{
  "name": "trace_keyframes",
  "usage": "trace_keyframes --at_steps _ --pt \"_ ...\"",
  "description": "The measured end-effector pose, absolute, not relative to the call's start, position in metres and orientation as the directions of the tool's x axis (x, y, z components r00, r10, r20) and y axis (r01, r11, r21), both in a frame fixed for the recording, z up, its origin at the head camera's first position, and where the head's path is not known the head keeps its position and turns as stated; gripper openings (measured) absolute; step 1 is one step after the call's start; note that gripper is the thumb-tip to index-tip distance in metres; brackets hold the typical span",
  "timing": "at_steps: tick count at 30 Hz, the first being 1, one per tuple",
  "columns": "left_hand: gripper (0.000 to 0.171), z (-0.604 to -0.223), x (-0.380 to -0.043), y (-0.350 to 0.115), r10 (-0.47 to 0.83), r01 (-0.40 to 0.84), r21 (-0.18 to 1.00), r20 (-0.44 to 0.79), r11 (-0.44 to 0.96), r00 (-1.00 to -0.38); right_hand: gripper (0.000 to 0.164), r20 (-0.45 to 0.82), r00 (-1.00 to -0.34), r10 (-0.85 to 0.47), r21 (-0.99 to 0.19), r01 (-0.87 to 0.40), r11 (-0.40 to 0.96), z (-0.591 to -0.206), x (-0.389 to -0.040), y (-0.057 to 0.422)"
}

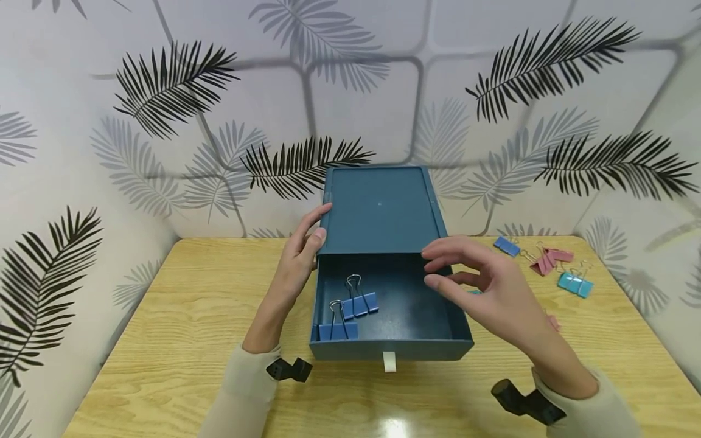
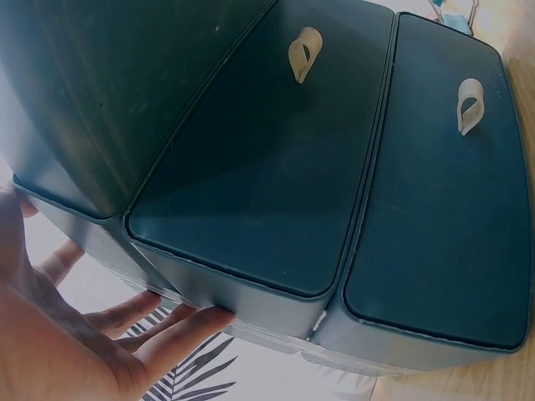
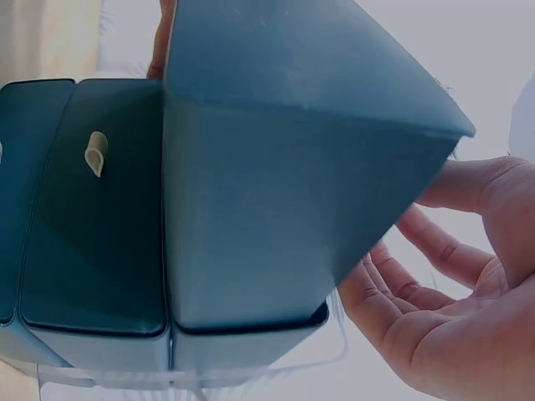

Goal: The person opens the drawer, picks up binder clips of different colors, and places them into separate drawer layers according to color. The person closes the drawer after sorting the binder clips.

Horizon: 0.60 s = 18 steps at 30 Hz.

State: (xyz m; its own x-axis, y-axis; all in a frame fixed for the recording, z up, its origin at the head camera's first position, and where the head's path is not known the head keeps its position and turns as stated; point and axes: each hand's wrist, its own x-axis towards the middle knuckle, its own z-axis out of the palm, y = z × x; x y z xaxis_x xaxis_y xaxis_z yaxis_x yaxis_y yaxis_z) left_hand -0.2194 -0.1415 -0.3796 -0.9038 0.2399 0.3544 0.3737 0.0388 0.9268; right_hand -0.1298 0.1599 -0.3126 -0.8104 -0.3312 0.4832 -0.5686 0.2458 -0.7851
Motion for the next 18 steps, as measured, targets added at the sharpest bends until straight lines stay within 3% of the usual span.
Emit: trace_keyframes --at_steps 18 --pt "0.049 -0.382 -0.22 -0.143 0.241 0.376 0.926 0.361 0.02 -0.901 0.036 0.494 -0.858 -0.138 -0.814 -0.513 0.273 -0.33 -0.14 0.197"
